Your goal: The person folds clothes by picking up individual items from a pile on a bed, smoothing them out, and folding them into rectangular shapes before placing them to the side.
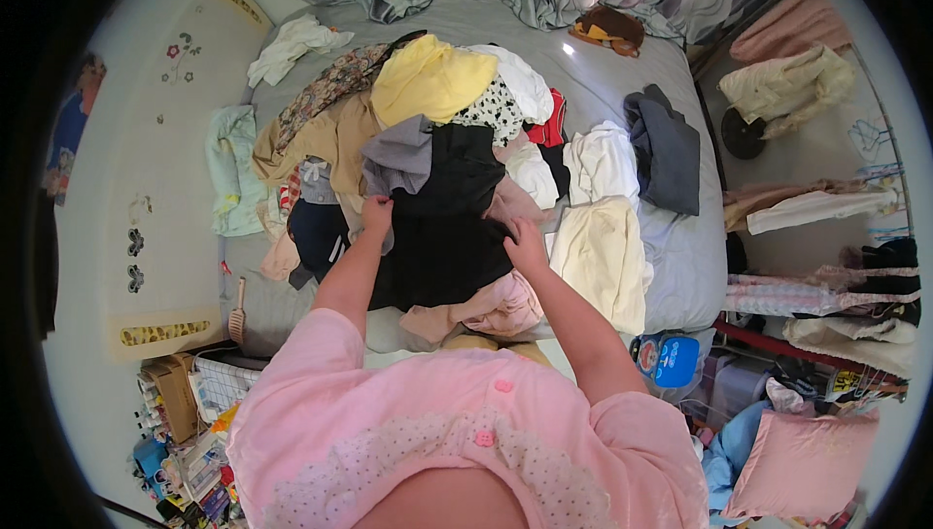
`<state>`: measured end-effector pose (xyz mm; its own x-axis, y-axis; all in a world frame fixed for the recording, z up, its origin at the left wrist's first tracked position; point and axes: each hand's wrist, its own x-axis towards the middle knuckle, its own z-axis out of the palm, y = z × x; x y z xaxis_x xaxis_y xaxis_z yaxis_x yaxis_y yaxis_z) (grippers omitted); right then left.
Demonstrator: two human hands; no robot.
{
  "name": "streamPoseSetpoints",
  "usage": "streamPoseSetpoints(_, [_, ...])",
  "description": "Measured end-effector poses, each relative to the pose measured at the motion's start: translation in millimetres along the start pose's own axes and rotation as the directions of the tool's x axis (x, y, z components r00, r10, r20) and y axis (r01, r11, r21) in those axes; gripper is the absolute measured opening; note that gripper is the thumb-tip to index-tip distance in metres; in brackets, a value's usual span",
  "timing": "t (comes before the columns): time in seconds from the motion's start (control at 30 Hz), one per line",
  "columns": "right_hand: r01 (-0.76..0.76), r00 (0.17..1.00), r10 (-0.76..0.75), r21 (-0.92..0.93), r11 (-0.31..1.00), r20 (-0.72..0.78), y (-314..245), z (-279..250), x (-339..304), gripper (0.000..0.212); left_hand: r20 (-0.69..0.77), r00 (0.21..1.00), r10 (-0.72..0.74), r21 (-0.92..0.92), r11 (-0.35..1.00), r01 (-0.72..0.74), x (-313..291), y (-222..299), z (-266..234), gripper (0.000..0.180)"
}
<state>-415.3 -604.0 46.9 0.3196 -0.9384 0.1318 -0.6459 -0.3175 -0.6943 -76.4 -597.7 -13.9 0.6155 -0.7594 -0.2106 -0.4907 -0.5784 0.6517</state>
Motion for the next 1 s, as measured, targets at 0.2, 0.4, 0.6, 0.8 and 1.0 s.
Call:
streamPoseSetpoints(0.2, [-0.068,0.976,0.048,0.087,0.994,0.211,-31,-10,6,0.047,-0.008,0.846,0.532,-0.368,0.786,-0.498,-53,138,-53,0.017])
streamPoseSetpoints(0.4, [0.411,0.91,-0.327,0.443,0.797,-0.254,-96,-28,59,0.045,0.135,0.524,0.841,-0.698,0.456,-0.552,-192,290,-98,0.026])
streamPoseSetpoints(0.6, [0.113,0.951,-0.298,0.802,0.586,0.084,-104,-80,101,0.04,0.091,0.664,0.742,-0.727,0.505,-0.465,-199,283,-106,0.012])
streamPoseSetpoints(0.8, [-0.336,0.932,-0.05,0.908,0.25,0.359,-158,-144,96,0.033,0.244,0.945,0.219,-0.814,0.575,0.076,-164,218,-96,0.045])
streamPoseSetpoints(1.0, [-0.264,0.936,-0.257,0.963,-0.055,0.242,-160,-209,60,0.03,0.569,0.79,-0.228,-0.808,0.024,0.589,-158,205,-98,0.068])
